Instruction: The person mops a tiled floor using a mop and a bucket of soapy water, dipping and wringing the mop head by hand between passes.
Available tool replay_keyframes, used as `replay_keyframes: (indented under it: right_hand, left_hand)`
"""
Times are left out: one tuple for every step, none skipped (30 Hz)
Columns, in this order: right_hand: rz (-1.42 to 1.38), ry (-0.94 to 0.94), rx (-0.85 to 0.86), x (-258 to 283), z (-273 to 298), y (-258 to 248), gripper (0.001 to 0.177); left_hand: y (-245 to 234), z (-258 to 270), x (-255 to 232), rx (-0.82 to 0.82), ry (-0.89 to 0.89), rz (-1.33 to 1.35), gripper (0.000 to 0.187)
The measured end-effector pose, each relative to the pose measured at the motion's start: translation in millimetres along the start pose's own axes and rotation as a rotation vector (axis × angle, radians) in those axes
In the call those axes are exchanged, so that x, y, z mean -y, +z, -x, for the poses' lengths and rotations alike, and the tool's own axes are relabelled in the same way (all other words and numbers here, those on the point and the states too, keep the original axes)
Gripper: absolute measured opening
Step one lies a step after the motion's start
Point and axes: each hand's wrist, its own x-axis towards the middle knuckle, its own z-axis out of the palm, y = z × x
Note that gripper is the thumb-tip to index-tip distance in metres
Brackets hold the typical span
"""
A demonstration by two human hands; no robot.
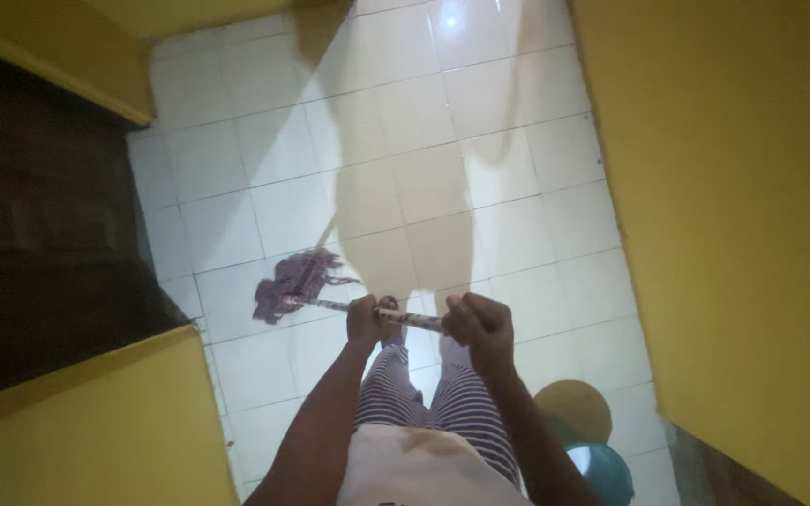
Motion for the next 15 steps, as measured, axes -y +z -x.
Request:
replay_keyframes:
  right_hand:
    - [0.036, -0.02, -0.022, 8.1, -1.6, -5.3, 0.04]
    - [0.067, -0.038, -0.045, 19.1, -1.5, -10.7, 0.04]
    - [0.098, -0.056, -0.068, 32.9, -1.0, -16.7, 0.04]
    - [0.117, -0.051, -0.093, 50.7, -0.2, -25.4, 0.039]
    - [0.136, -0.046, -0.119, 72.4, -0.4, -38.2, 0.039]
    - [0.16, -0.047, -0.141, 95.4, -2.2, -53.4, 0.038]
    - [0.19, -0.042, -0.15, 116.0, -3.1, -66.5, 0.039]
    - [0.221, -0.029, -0.155, 135.3, -1.8, -79.8, 0.041]
    - [0.252, -0.015, -0.161, 152.1, -1.3, -93.7, 0.042]
    - [0.406, -0.042, -0.166, 165.9, -2.6, -108.9, 0.041]
    - [0.559, -0.068, -0.17, 177.6, -2.0, -125.3, 0.04]
    - [0.71, -0.1, -0.178, 185.4, -1.1, -141.0, 0.04]
    - [0.734, -0.138, -0.204, 190.0, -3.1, -158.3, 0.039]
    - [0.762, -0.173, -0.236, 192.7, -5.0, -176.8, 0.039]
    - [0.789, -0.209, -0.268, 193.4, -8.2, -195.8, 0.039]
  left_hand:
    - [9.3, -0.7, -10.0, -0.101, 0.049, 0.108, 0.041]
    - [21.1, 0.3, -22.7, -0.201, 0.096, 0.212, 0.04]
    - [32.2, 0.8, -36.3, -0.301, 0.142, 0.317, 0.039]
    - [43.4, 2.3, -51.3, -0.436, 0.314, 0.322, 0.035]
    - [56.6, 2.7, -72.0, -0.569, 0.487, 0.326, 0.032]
    - [71.1, -4.2, -101.4, -0.705, 0.664, 0.332, 0.029]
    - [83.0, -20.4, -134.5, -0.671, 0.625, 0.303, 0.03]
    - [94.7, -31.9, -164.8, -0.634, 0.577, 0.274, 0.034]
    - [105.2, -39.7, -190.9, -0.586, 0.582, 0.355, 0.037]
    - [116.0, -48.0, -216.9, -0.54, 0.586, 0.432, 0.04]
    - [130.8, -52.1, -246.1, -0.541, 0.638, 0.453, 0.038]
    - [145.0, -55.9, -275.3, -0.54, 0.697, 0.471, 0.037]
    - [159.2, -60.2, -304.0, -0.507, 0.71, 0.482, 0.036]
    - [174.8, -64.3, -332.6, -0.468, 0.725, 0.496, 0.036]
    - [189.9, -69.7, -359.2, -0.403, 0.738, 0.526, 0.037]
